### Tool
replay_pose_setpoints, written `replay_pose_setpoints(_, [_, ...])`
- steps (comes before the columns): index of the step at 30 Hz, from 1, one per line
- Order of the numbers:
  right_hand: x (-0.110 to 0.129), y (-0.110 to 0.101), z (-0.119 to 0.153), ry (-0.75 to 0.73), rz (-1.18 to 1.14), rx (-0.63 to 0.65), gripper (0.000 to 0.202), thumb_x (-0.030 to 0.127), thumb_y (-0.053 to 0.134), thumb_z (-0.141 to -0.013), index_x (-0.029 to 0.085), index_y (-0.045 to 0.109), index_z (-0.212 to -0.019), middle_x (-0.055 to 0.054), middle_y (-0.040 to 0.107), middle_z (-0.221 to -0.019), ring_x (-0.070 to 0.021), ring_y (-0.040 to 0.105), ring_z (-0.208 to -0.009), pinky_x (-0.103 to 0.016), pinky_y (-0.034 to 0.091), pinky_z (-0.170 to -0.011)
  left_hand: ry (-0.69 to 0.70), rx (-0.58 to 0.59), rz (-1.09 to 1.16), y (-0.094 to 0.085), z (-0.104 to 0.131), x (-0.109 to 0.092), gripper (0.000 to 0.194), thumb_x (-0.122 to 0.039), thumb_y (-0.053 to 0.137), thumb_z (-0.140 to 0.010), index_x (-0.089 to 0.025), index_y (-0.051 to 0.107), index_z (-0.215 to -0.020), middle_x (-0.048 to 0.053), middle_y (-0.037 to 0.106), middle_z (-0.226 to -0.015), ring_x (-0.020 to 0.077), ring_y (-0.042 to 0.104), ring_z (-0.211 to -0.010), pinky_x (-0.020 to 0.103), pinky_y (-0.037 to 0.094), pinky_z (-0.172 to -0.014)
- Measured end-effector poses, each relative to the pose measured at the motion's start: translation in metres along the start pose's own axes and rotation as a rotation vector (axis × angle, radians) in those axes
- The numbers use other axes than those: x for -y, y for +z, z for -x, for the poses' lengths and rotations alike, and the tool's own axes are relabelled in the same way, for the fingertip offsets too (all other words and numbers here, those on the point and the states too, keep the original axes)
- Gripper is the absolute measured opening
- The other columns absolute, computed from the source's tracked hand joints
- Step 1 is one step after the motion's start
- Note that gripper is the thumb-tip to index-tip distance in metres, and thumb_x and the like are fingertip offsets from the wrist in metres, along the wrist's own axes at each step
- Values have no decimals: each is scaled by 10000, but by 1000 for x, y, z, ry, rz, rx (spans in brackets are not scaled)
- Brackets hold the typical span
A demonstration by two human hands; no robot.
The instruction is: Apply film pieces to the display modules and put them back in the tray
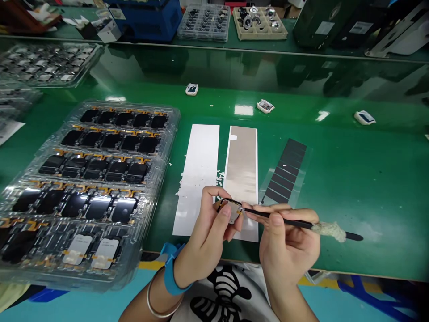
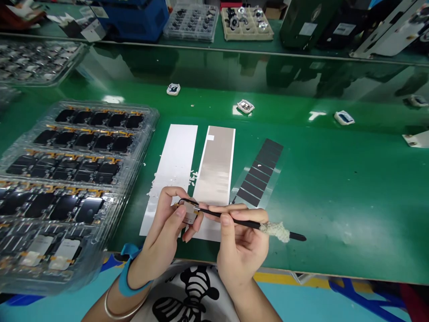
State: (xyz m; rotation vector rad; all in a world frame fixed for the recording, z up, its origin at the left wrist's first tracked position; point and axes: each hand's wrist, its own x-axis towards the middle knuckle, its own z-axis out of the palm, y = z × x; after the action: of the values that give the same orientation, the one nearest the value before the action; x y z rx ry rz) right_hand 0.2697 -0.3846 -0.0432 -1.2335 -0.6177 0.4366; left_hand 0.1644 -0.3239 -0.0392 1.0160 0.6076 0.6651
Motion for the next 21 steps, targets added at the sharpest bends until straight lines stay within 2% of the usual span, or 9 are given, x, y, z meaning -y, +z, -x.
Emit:
replay_pose_setpoints(8, [-2,2,-1,-30,-61,0,120,140,606,-941,247,553,-951,-5,705,-817,-182,755,-829,-291,651,-620,9,2,-41,0,1,-1,108,-366,368,-1079,-266,408,-1072,-56,558,-727,72,421,-572,171,377,-541])
replay_pose_setpoints(14, [-3,2,-1,-49,-116,23,144,98,594,-938,235,581,-981,-10,714,-849,-187,759,-823,-291,662,-596,89,-42,-71,1,-2,2,106,-356,411,-1069,-255,389,-1048,-60,526,-686,65,423,-552,149,323,-484])
replay_pose_setpoints(18, [-1,2,-2,-57,-127,-21,129,98,561,-954,226,560,-977,-9,696,-854,-169,746,-777,-286,664,-565,94,-110,-178,0,-4,2,141,-340,487,-1041,-251,382,-1011,-76,517,-645,69,416,-543,158,328,-494])
replay_pose_setpoints(21, [3,-8,-7,-110,-81,-86,120,110,582,-946,221,542,-972,-8,684,-861,-179,745,-796,-337,682,-609,48,-125,-226,-1,-3,1,185,-316,545,-1013,-260,369,-1000,-92,464,-632,81,405,-550,167,332,-501])
